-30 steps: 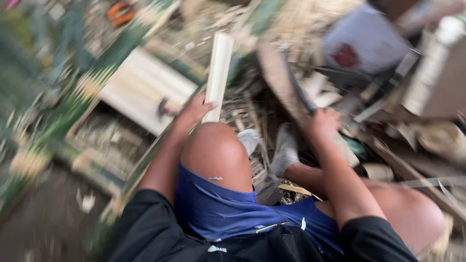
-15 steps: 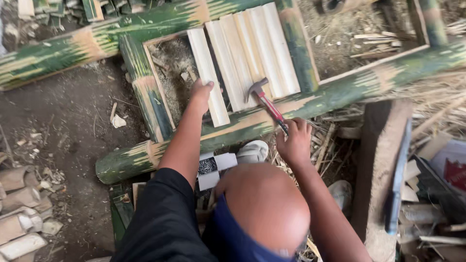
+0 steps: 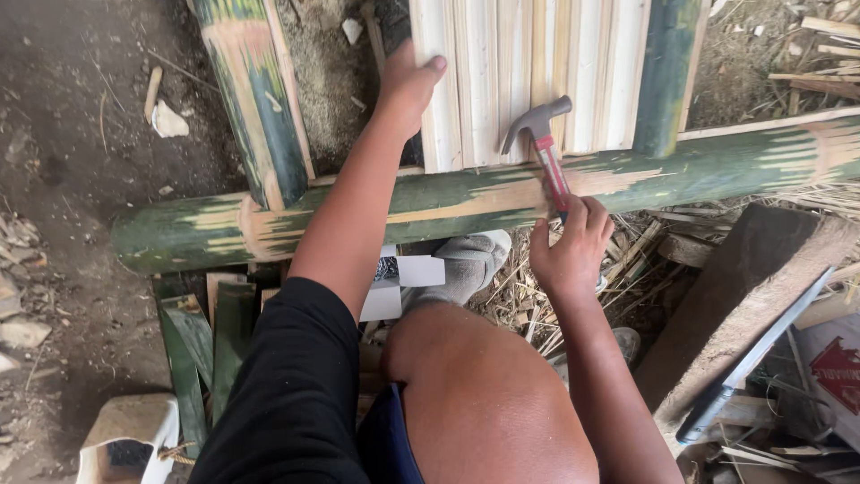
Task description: The person assembles a bamboo frame by splitting bamboo strips with a machete and nailing them into place with a hammer. The person repeatedly splits strips and hammers them into the frame structure.
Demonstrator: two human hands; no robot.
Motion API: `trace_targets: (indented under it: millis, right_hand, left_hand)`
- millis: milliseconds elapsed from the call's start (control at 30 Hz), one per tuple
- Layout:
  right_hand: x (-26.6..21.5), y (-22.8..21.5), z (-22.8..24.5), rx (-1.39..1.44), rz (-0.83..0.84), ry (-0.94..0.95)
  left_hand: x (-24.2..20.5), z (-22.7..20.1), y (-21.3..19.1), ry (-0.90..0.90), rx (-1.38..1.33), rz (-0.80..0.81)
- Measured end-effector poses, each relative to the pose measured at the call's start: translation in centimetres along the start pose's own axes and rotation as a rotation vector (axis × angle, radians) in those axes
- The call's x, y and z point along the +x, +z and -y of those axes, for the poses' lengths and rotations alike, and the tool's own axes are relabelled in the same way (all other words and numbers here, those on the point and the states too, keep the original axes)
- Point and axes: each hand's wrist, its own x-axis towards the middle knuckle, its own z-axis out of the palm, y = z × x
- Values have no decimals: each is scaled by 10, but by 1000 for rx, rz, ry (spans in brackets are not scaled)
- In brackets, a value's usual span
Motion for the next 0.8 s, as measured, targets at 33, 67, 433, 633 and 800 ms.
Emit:
trace_targets:
  millis: [33,67,433,633,800]
  right_hand:
    - [-1,-1,-1,-11,-4,-13]
    - [0,1,-1,-19,-14,-28]
    - [-18,4,-8,219,195,144]
    - [-72,19,30,549,463,217]
    - [-98,20,48,541,429,206]
  left_hand:
    - [-3,-3,2,-15,9,0]
    - [-3,-9,3,-6,32,4]
    - [-191,-33,-57,432,500,-26]
    - [-305,28,-107,186,1278,195]
    - [-301,57,-101,245,1500,205]
